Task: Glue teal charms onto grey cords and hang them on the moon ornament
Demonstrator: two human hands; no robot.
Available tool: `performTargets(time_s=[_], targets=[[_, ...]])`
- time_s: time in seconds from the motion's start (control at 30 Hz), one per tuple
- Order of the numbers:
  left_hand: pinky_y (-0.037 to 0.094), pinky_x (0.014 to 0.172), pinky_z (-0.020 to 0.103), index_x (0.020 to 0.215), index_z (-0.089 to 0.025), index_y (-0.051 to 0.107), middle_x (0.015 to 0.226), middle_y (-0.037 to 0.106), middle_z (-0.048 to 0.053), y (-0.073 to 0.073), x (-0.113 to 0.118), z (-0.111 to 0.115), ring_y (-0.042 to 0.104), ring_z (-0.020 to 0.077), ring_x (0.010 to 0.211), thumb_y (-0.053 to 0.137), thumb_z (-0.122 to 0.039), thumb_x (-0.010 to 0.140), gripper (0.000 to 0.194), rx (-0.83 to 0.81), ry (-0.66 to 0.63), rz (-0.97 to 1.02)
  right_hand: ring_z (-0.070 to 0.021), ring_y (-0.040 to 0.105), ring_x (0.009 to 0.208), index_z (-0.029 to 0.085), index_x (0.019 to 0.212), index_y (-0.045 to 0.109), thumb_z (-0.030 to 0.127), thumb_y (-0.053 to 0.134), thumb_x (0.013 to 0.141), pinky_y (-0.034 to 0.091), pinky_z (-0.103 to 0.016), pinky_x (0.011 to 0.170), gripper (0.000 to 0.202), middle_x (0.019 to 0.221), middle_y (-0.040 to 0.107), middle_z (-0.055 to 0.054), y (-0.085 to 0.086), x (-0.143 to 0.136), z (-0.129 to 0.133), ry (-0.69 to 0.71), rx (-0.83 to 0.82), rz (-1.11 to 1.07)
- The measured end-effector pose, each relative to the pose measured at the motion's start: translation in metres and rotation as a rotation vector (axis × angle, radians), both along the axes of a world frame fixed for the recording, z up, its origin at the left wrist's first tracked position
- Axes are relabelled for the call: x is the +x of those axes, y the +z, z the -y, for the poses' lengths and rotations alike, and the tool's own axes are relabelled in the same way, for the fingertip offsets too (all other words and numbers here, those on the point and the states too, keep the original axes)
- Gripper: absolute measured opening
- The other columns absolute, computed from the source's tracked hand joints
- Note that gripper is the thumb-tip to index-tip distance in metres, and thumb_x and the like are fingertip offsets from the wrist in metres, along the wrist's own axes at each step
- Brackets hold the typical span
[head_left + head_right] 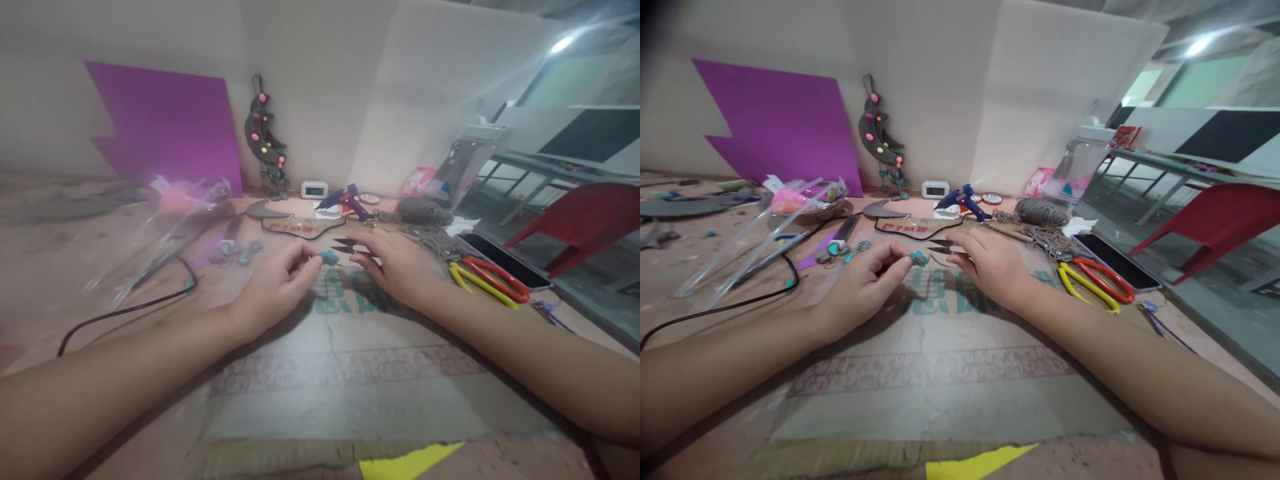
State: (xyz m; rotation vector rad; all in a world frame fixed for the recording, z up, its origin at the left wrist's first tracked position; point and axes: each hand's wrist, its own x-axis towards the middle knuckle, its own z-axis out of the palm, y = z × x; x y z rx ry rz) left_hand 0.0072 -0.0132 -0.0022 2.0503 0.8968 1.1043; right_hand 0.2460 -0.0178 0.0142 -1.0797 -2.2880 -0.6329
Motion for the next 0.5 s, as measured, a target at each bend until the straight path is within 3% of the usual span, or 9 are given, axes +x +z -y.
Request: performTargets(time_s=[0.1,0.27,0.5], targets=[[0.036,0.055,0.026,0.089,-0.019,0.055,0.068,0.049,-0.004,0.0006,0.0001,0.0020,0.046,0.0115,0.058,0.048,-0.032,0.095,0.016,-0.001,-0.032,0.000,-0.0217,0.065,0.078,0.014,0.115,0.063,0.039,0.046,0.099,0.049,-0.032,0.069,0.035,0.092,0.072,-0.009,0.0000,-0.0033,0.0029,0.035,-0.023,0.015],[0.038,0.060,0.025,0.089,-0.019,0.056,0.074,0.052,-0.002,0.0018,0.0001,-0.0042,0.047,0.0122,0.065,0.048,-0.030,0.095,0.015,0.011,0.075,0.030,-0.0213,0.066,0.079,0.013,0.113,0.061,0.037,0.044,0.099,0.051,-0.033,0.070,0.032,0.095,0.073,-0.011,-0.0017,-0.0058,0.0053,0.143,-0.034,-0.009],[0.039,0.063,0.026,0.087,-0.019,0.056,0.075,0.053,-0.001,0.0017,0.0002,-0.0059,0.049,0.0137,0.069,0.048,-0.031,0.095,0.017,-0.028,0.092,0.027,-0.0207,0.066,0.078,0.014,0.114,0.061,0.036,0.046,0.098,0.052,-0.032,0.071,0.031,0.093,0.072,-0.011,0.0003,-0.0057,0.0069,0.150,-0.025,-0.026]])
